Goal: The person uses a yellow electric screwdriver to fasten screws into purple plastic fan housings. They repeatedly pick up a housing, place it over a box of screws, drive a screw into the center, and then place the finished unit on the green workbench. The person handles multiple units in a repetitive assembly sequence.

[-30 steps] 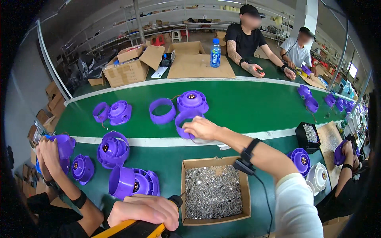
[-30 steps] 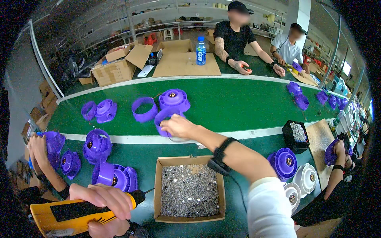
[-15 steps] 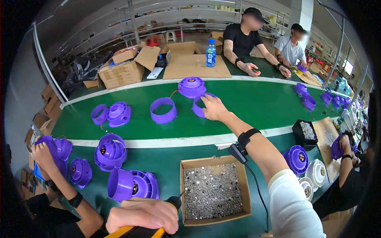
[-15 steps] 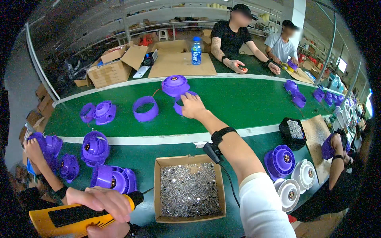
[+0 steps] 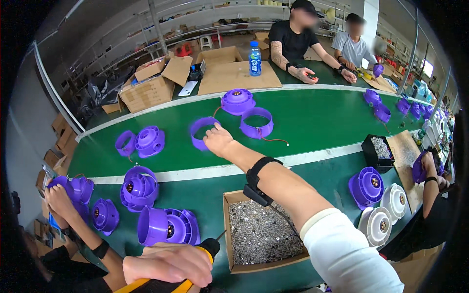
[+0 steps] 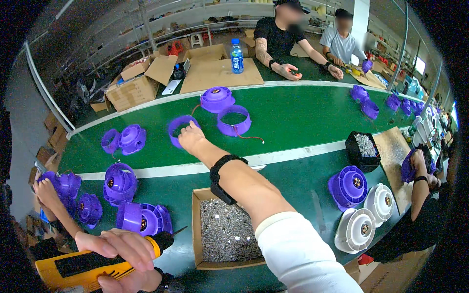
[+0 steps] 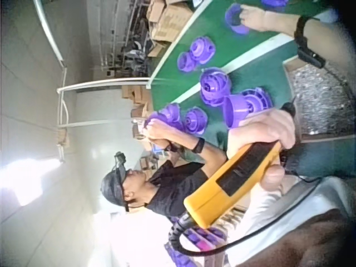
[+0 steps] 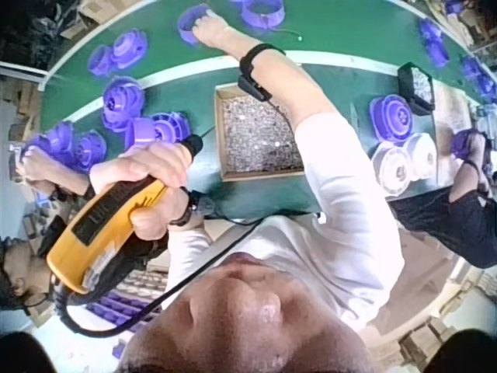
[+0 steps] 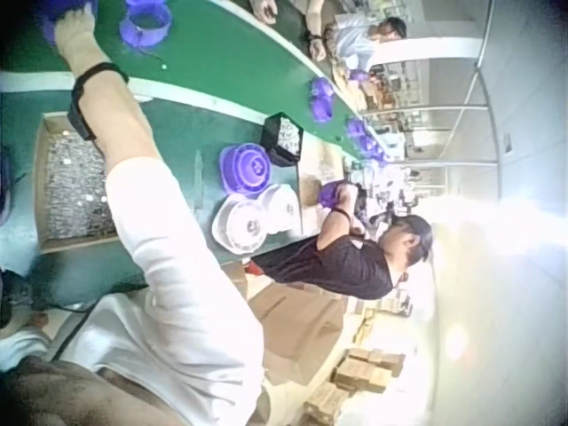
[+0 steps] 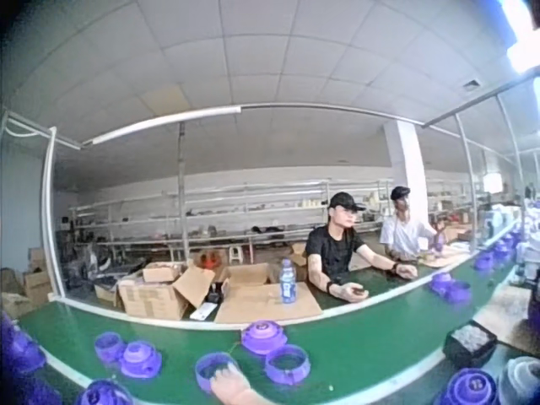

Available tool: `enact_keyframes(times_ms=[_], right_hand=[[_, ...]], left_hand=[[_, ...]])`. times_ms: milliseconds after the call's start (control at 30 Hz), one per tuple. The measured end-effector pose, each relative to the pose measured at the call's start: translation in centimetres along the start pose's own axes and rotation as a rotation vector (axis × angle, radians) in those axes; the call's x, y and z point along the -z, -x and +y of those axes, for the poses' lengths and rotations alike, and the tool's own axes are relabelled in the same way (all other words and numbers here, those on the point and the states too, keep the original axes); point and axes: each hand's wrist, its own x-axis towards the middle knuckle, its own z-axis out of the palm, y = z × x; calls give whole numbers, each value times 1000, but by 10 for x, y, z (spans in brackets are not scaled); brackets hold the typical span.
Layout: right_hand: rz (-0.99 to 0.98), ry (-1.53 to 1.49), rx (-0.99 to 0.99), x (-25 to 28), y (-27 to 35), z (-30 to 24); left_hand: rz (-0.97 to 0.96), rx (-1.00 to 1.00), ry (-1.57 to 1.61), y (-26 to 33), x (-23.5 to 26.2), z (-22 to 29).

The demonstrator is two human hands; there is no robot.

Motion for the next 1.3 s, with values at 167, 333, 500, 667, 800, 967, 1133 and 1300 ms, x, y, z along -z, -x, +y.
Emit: enact_keyframes(times_ms=[167,333,500,667,800,967,1133,1300], right_hand=[[104,122,-26,19,24,2],[553,72,-54,84,68,-19],[325,38,-64,139,162,-74],[-180,-185,-154,125,225,-117],[-266,-385,-106,97,232,-111],[-113,-733,24,99,266,-66],[-112,-339,130,92,307,-49],[-81,-233,27,98,303,-55]], left_hand=[[129,-15,-13,-8,-16,8],[177,-54,-34,-8,-23,7],[181,-82,-77,-6,-21,6],[654,-262,-170,-39,-66,-28],[819,-251,-231,-50,-80,-37],[810,-233,-214,-53,-78,-44],[766,-204,-153,-57,-79,-53],[723,-100,-114,-55,-80,-60]])
